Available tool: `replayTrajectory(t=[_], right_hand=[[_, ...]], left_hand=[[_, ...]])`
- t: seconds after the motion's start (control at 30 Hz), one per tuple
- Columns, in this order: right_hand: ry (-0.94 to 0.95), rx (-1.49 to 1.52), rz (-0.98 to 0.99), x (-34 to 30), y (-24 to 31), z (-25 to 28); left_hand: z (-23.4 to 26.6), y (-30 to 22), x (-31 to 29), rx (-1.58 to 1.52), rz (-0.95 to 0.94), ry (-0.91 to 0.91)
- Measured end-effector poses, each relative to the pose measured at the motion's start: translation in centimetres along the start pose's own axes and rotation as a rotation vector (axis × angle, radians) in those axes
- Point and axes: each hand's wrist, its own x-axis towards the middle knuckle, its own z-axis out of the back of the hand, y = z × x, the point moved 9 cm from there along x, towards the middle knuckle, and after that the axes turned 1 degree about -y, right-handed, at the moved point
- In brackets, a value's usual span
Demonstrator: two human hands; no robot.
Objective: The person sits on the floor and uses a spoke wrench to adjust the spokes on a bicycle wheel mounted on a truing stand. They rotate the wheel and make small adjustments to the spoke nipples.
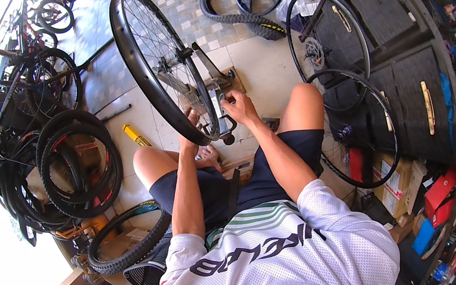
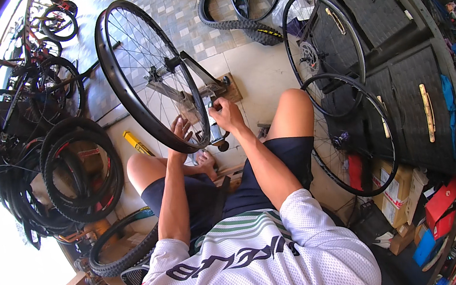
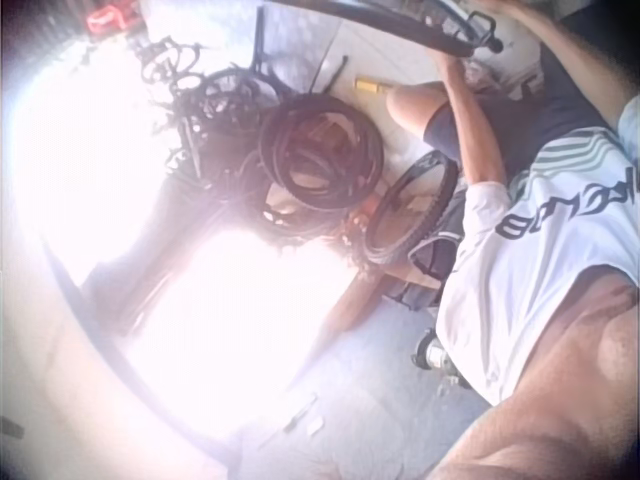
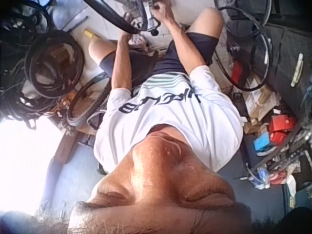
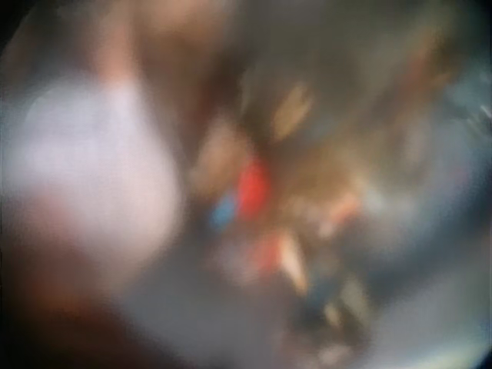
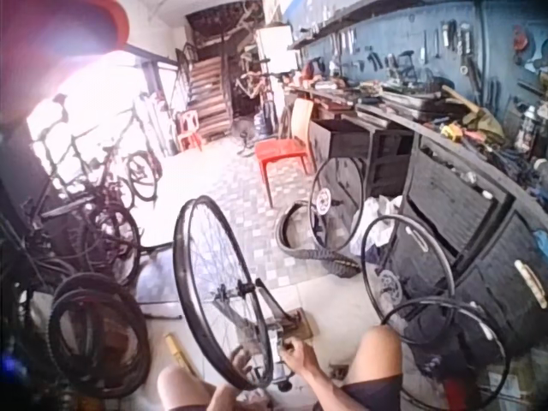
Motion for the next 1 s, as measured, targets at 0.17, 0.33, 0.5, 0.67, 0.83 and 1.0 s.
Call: replayTrajectory(t=[0.17,0.33,0.5,0.67,0.83,1.0], right_hand=[[0.021,-0.023,0.009,-0.3,0.4,-0.4],[0.029,-0.016,-0.004,-0.4,1.1,-0.1],[0.035,-0.004,-0.066,-0.7,1.2,1.1],[0.03,-0.036,-0.097,-0.9,0.7,1.7],[0.036,-0.042,-0.07,-0.8,1.0,1.3],[0.042,-0.027,-0.045,-0.7,1.4,0.7]], left_hand=[[1.4,1.3,1.8,-0.139,0.099,-0.129],[2.9,2.5,3.9,-0.057,0.06,-0.097],[1.2,2.8,5.1,0.037,0.069,-0.021],[-0.2,2.9,5.6,-0.072,0.131,-0.023],[0.3,2.3,5.4,-0.006,0.081,0.047],[-0.6,1.3,4.3,-0.075,0.034,0.131]])
